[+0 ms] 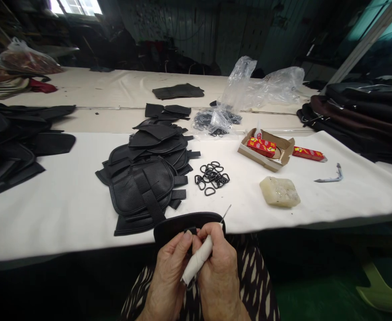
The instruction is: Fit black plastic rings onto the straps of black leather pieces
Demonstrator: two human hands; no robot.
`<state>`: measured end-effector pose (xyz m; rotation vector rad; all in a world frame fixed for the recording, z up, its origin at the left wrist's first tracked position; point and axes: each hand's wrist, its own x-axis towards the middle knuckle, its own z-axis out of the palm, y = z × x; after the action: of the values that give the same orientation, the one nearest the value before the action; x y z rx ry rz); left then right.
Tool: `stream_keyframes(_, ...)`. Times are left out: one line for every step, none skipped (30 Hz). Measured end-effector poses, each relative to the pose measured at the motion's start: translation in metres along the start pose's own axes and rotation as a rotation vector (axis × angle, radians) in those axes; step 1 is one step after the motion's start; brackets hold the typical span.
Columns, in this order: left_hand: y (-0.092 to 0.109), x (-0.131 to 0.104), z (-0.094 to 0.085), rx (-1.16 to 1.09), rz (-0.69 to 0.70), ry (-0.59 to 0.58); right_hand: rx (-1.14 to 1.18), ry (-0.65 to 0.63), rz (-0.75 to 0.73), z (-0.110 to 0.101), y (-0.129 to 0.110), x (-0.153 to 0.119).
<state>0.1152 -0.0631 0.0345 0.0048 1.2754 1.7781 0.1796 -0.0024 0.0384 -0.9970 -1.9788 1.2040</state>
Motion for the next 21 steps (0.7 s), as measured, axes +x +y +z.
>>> stream_keyframes(0.0,0.0,0.0,-0.008,-0.006,-0.001,0.005,-0.004,0.003,0.0,0.0,0.0)
stream_keyframes(0.001,0.001,0.0,-0.015,-0.013,-0.002,0.012,-0.009,0.007,0.0,0.0,0.0)
stream_keyframes(0.001,0.001,-0.001,-0.022,-0.019,0.001,0.018,-0.015,0.007,0.0,0.0,-0.001)
stream_keyframes(0.001,0.002,-0.001,-0.029,-0.023,0.007,0.021,-0.019,0.003,0.001,0.0,-0.001)
stream_keyframes(0.001,0.003,-0.001,-0.035,-0.026,0.012,0.021,-0.021,-0.005,0.001,0.001,-0.002)
stream_keyframes(0.002,0.004,-0.001,-0.039,-0.028,0.018,0.016,-0.019,-0.021,0.002,0.002,-0.003)
stream_keyframes(0.002,0.004,-0.001,-0.04,-0.03,0.019,0.006,-0.009,-0.048,0.003,0.004,-0.005)
stream_keyframes(0.002,0.005,-0.001,-0.041,-0.03,0.021,-0.008,0.009,-0.093,0.004,0.007,-0.006)
stream_keyframes(0.002,0.005,-0.001,-0.043,-0.028,0.025,-0.026,0.041,-0.157,0.005,0.011,-0.007)
stream_keyframes(0.003,0.006,-0.001,-0.049,-0.024,0.027,-0.046,0.082,-0.241,0.005,0.016,-0.009)
stream_keyframes(0.002,0.006,-0.001,-0.059,-0.019,0.028,-0.076,0.125,-0.341,0.006,0.02,-0.01)
stream_keyframes(0.002,0.006,-0.001,-0.073,-0.013,0.029,-0.116,0.162,-0.449,0.006,0.024,-0.01)
stream_keyframes(0.001,0.007,-0.002,-0.091,-0.009,0.025,-0.167,0.187,-0.554,0.005,0.027,-0.01)
stream_keyframes(0.001,0.007,-0.002,-0.108,-0.009,0.016,-0.222,0.196,-0.647,0.004,0.029,-0.01)
stream_keyframes(0.0,0.008,-0.003,-0.122,-0.014,0.006,-0.277,0.195,-0.723,0.003,0.029,-0.009)
stream_keyframes(-0.001,0.008,-0.004,-0.135,-0.022,-0.001,-0.325,0.189,-0.783,0.002,0.029,-0.008)
stream_keyframes(-0.002,0.009,-0.005,-0.147,-0.031,-0.002,-0.364,0.184,-0.825,0.0,0.027,-0.007)
stream_keyframes(-0.003,0.01,-0.006,-0.157,-0.042,-0.003,-0.391,0.182,-0.853,-0.001,0.024,-0.006)
stream_keyframes(-0.004,0.01,-0.007,-0.162,-0.051,-0.003,-0.413,0.182,-0.87,-0.002,0.021,-0.004)
stream_keyframes(-0.004,0.011,-0.008,-0.161,-0.059,-0.002,-0.433,0.179,-0.883,-0.003,0.019,-0.003)
stream_keyframes(-0.005,0.012,-0.008,-0.154,-0.066,-0.003,-0.45,0.174,-0.895,-0.003,0.017,-0.002)
